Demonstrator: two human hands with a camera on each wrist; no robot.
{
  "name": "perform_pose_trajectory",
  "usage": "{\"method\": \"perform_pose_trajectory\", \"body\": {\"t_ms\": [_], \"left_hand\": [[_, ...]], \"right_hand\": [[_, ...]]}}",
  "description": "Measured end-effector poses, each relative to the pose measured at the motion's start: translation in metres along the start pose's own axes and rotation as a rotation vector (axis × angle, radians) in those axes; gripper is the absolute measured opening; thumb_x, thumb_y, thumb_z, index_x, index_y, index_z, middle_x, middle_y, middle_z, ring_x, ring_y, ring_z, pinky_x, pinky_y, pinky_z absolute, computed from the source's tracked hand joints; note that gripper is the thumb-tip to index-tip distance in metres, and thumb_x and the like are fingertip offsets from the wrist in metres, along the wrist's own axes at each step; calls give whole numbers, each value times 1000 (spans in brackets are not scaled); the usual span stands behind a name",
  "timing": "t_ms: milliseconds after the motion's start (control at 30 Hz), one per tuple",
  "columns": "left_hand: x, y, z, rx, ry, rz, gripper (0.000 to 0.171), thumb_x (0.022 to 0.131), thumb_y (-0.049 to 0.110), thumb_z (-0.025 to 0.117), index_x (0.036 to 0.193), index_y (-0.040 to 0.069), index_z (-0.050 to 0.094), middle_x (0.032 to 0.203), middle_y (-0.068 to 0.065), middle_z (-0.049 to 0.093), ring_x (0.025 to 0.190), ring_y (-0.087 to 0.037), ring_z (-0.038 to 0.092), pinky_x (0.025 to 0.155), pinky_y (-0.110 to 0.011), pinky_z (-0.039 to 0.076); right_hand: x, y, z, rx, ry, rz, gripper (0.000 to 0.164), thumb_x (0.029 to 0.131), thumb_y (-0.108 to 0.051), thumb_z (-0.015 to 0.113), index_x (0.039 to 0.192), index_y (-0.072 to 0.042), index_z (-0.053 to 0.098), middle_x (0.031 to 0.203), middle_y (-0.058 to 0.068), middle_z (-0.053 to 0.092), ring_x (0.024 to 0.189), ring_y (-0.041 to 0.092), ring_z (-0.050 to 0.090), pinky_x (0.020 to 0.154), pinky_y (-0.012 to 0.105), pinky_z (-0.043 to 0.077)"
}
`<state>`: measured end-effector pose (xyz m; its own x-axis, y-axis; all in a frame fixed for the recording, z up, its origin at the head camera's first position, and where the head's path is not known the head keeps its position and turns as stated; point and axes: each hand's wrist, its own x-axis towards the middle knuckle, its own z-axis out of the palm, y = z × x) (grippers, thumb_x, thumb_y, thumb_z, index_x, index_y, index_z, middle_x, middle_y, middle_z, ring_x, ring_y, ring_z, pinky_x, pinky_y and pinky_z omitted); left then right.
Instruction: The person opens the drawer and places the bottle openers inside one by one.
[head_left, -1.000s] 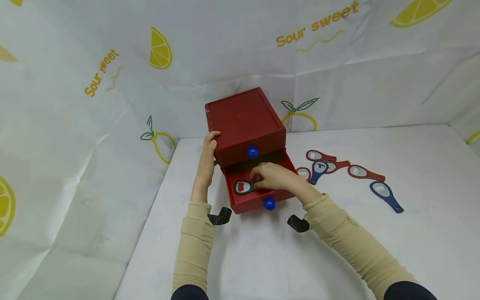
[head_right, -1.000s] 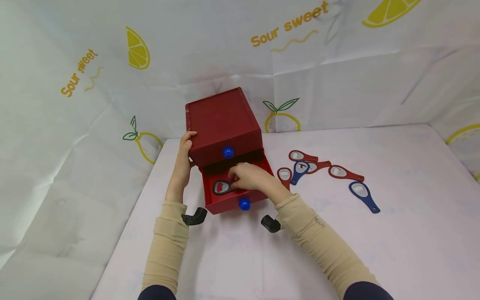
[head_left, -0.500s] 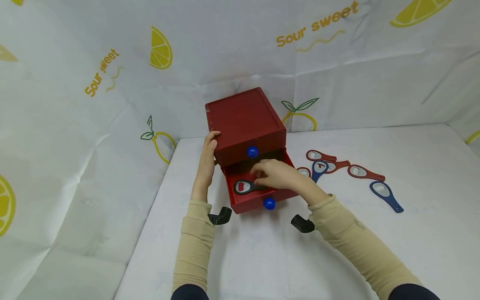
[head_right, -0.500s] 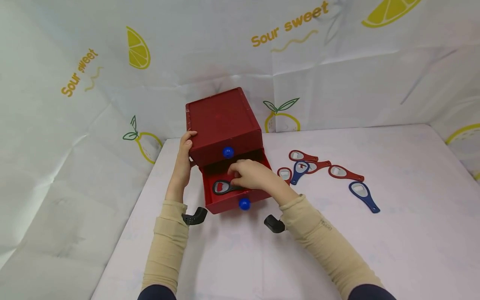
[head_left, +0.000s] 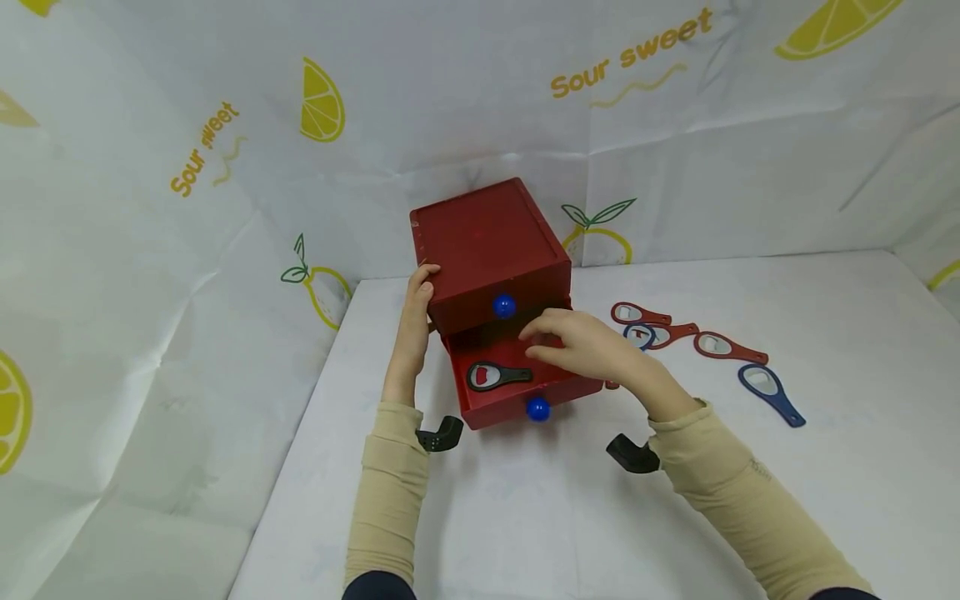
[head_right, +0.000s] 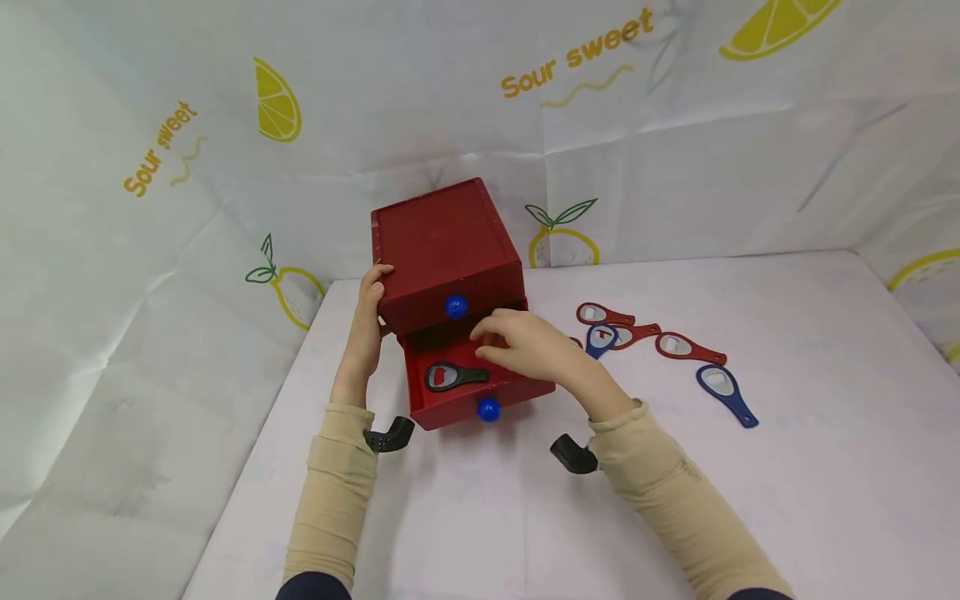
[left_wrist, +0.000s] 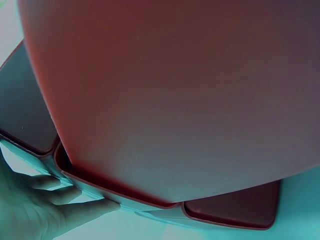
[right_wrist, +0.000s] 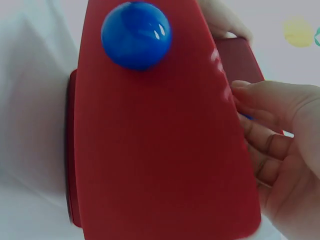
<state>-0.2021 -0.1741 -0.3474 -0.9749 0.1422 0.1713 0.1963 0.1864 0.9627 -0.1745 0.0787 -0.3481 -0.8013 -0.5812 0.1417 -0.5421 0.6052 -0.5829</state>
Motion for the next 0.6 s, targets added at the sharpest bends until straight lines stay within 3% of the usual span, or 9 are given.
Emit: {"method": "perform_pose_trajectory", "body": {"t_ms": [200, 367, 600], "left_hand": [[0, 0, 1, 2, 3, -2, 45, 97, 35, 25, 138, 17, 31, 148, -9, 25, 122, -28, 38, 88, -43, 39], [-1, 0, 1, 10, 2, -2, 45, 97, 35, 24, 138, 17, 31, 147, -10, 27, 121, -29, 39, 88, -43, 39], [-1, 2, 1, 8, 2, -1, 45, 97, 36, 24, 138, 17, 30, 148, -10, 26, 121, -29, 39, 86, -40, 39]], "right_hand": [[-15, 8, -13, 20, 65, -8, 23, 88, -22, 62, 109, -13, 66, 102, 0, 64, 90, 13, 56, 77, 33, 50], [-30, 20, -23, 20, 177, -48, 20, 85, -16, 65, 105, -12, 68, 96, -2, 64, 86, 10, 55, 69, 27, 49], [-54, 42, -35, -69, 304, -28, 21, 85, -13, 65, 105, -15, 67, 94, -4, 64, 86, 5, 57, 74, 25, 50]]}}
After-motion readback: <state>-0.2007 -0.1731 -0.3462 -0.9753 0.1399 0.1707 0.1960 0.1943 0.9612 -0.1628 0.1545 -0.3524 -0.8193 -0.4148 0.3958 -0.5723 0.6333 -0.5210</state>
